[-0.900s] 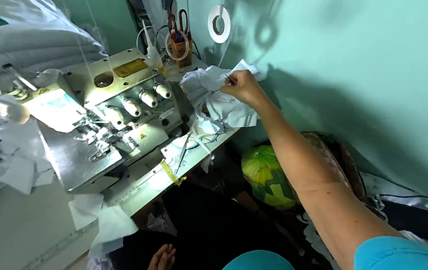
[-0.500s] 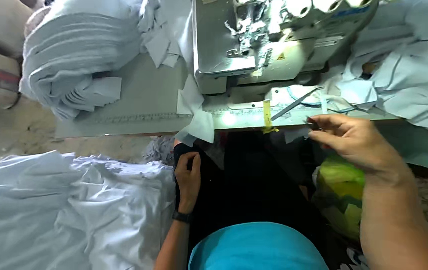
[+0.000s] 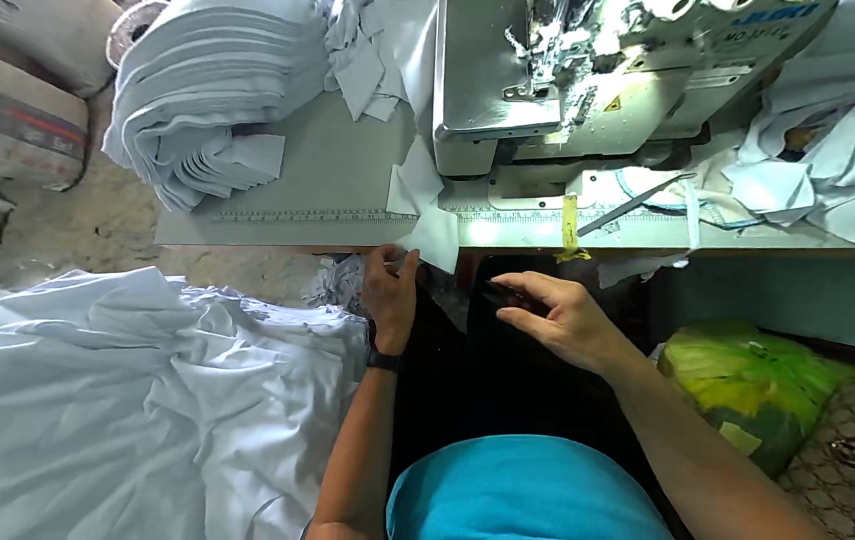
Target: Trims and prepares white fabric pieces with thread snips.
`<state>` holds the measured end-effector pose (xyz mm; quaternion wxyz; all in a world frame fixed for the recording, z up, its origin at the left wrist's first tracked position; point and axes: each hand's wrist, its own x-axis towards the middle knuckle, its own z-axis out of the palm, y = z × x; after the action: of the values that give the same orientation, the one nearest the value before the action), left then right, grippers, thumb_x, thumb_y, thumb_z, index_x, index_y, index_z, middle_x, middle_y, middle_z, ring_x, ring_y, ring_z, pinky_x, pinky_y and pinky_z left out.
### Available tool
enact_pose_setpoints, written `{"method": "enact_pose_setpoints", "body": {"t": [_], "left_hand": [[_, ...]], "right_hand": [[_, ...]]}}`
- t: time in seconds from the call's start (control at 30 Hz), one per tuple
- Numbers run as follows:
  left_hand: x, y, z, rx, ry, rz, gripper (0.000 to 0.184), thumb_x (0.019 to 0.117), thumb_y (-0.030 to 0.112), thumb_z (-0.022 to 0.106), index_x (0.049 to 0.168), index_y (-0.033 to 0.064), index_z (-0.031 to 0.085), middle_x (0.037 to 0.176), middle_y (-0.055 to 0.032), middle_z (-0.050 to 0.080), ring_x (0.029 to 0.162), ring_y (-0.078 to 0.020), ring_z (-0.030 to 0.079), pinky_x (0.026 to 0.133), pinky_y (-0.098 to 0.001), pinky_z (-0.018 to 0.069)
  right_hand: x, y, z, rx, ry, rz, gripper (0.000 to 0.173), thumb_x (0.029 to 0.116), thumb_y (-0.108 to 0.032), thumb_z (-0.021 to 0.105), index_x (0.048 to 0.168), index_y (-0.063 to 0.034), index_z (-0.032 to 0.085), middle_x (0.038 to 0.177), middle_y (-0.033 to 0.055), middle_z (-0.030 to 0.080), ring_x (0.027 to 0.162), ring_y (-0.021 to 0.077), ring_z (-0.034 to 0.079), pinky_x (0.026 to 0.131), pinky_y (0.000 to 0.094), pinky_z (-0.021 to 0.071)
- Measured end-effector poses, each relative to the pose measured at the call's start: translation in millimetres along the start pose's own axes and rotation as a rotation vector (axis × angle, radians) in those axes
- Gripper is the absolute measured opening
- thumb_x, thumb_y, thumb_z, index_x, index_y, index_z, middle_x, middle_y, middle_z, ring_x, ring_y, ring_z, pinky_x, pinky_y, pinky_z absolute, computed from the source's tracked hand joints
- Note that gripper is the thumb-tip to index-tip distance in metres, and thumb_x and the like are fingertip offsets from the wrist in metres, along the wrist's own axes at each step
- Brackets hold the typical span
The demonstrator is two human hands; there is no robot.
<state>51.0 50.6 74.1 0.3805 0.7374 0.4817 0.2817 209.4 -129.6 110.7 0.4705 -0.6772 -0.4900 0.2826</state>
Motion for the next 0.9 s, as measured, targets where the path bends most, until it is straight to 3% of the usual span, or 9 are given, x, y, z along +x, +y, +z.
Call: {"method": "enact_pose_setpoints", "body": {"t": [0.17, 0.4, 0.53, 0.63, 0.7, 0.73, 0.8, 0.87, 0.9], "left_hand": [[0.3, -6.2, -10.5, 0.118, -0.108, 0.137, 0.02, 0.1035, 0.017, 0.059, 0.106, -0.001, 0.068, 0.091, -0.0142, 0.066, 0.075, -0.0214, 0.063, 0.07, -0.04, 0.0549], [-9.2, 0.6, -19.2, 0.041, -0.157, 0.038, 0.018, 0.1023, 0.015, 0.06, 0.102, -0.0011, 0.067, 0.08, -0.0091, 0.064, 0.066, -0.0139, 0.059, 0.064, -0.0328, 0.052], [-11.0, 11.7, -23.7, -0.007, -0.179, 0.019, 0.017, 0.1015, 0.016, 0.062, 0.101, 0.001, 0.068, 0.082, -0.007, 0.067, 0.069, -0.0114, 0.063, 0.066, -0.0306, 0.0547], [-13.6, 15.0, -28.1, 0.013, -0.233, 0.032, 0.013, 0.0989, 0.013, 0.065, 0.099, 0.0011, 0.07, 0.082, -0.006, 0.068, 0.069, -0.0093, 0.064, 0.067, -0.0286, 0.0547], [-10.8, 15.4, -36.2, 0.099, -0.309, 0.067, 0.013, 0.0972, 0.014, 0.068, 0.097, 0.0017, 0.072, 0.088, -0.0078, 0.07, 0.077, -0.0138, 0.066, 0.072, -0.0346, 0.0557], [-7.1, 16.2, -41.0, 0.147, -0.323, 0.11, 0.016, 0.0959, 0.016, 0.07, 0.1, 0.001, 0.072, 0.098, -0.0119, 0.069, 0.09, -0.021, 0.067, 0.082, -0.0422, 0.0556], [5.1, 22.9, -48.2, 0.195, -0.308, 0.204, 0.034, 0.0978, 0.023, 0.068, 0.12, -0.0028, 0.066, 0.124, -0.0232, 0.063, 0.115, -0.0375, 0.061, 0.097, -0.0569, 0.0494], [17.0, 37.0, -46.9, 0.229, -0.274, 0.282, 0.038, 0.1042, 0.026, 0.059, 0.13, -0.0028, 0.058, 0.124, -0.023, 0.062, 0.112, -0.0351, 0.064, 0.095, -0.0516, 0.0535], [22.7, 44.6, -40.6, 0.24, -0.248, 0.305, 0.034, 0.1058, 0.025, 0.056, 0.124, -0.0027, 0.06, 0.116, -0.022, 0.065, 0.104, -0.0337, 0.067, 0.089, -0.0499, 0.0556]], "right_hand": [[33.6, -0.1, 37.5, -0.214, 0.064, -0.24, 0.032, 0.095, -0.015, 0.069, 0.123, 0.0004, 0.069, 0.092, 0.0112, 0.064, 0.074, 0.0173, 0.062, 0.067, 0.0299, 0.0548], [63.9, 8.1, 67.1, -0.493, 0.156, -0.382, 0.02, 0.0902, -0.003, 0.072, 0.107, 0.0073, 0.071, 0.093, 0.022, 0.067, 0.075, 0.0359, 0.07, 0.061, 0.0462, 0.058], [72.1, 9.5, 76.4, -0.54, 0.24, -0.502, 0.012, 0.0926, -0.001, 0.067, 0.1, 0.0072, 0.072, 0.091, 0.0218, 0.068, 0.075, 0.0351, 0.07, 0.06, 0.0427, 0.0569], [73.5, 7.0, 76.3, -0.463, 0.229, -0.565, 0.015, 0.0957, -0.004, 0.064, 0.102, 0.0054, 0.073, 0.091, 0.0177, 0.068, 0.077, 0.0274, 0.07, 0.066, 0.0334, 0.0586], [68.2, 2.4, 67.9, -0.431, 0.167, -0.503, 0.014, 0.0956, -0.005, 0.065, 0.101, 0.0048, 0.073, 0.09, 0.0167, 0.068, 0.077, 0.0261, 0.07, 0.066, 0.0335, 0.0589], [64.4, 0.8, 61.5, -0.424, 0.124, -0.437, 0.014, 0.0946, -0.006, 0.066, 0.1, 0.0041, 0.073, 0.091, 0.0167, 0.068, 0.077, 0.0266, 0.07, 0.066, 0.036, 0.0593], [56.9, 0.7, 49.1, -0.385, 0.057, -0.296, 0.014, 0.0899, -0.007, 0.072, 0.1, 0.0037, 0.071, 0.093, 0.0168, 0.067, 0.078, 0.0277, 0.069, 0.067, 0.0415, 0.059], [49.3, 4.3, 43.9, -0.296, 0.038, -0.202, 0.02, 0.0869, -0.008, 0.075, 0.103, 0.0034, 0.072, 0.095, 0.0151, 0.067, 0.078, 0.0248, 0.067, 0.069, 0.0399, 0.058], [45.8, 6.2, 44.0, -0.238, 0.034, -0.17, 0.021, 0.0871, -0.009, 0.075, 0.104, 0.0025, 0.072, 0.094, 0.0135, 0.067, 0.079, 0.0219, 0.066, 0.07, 0.0367, 0.0574]]}}
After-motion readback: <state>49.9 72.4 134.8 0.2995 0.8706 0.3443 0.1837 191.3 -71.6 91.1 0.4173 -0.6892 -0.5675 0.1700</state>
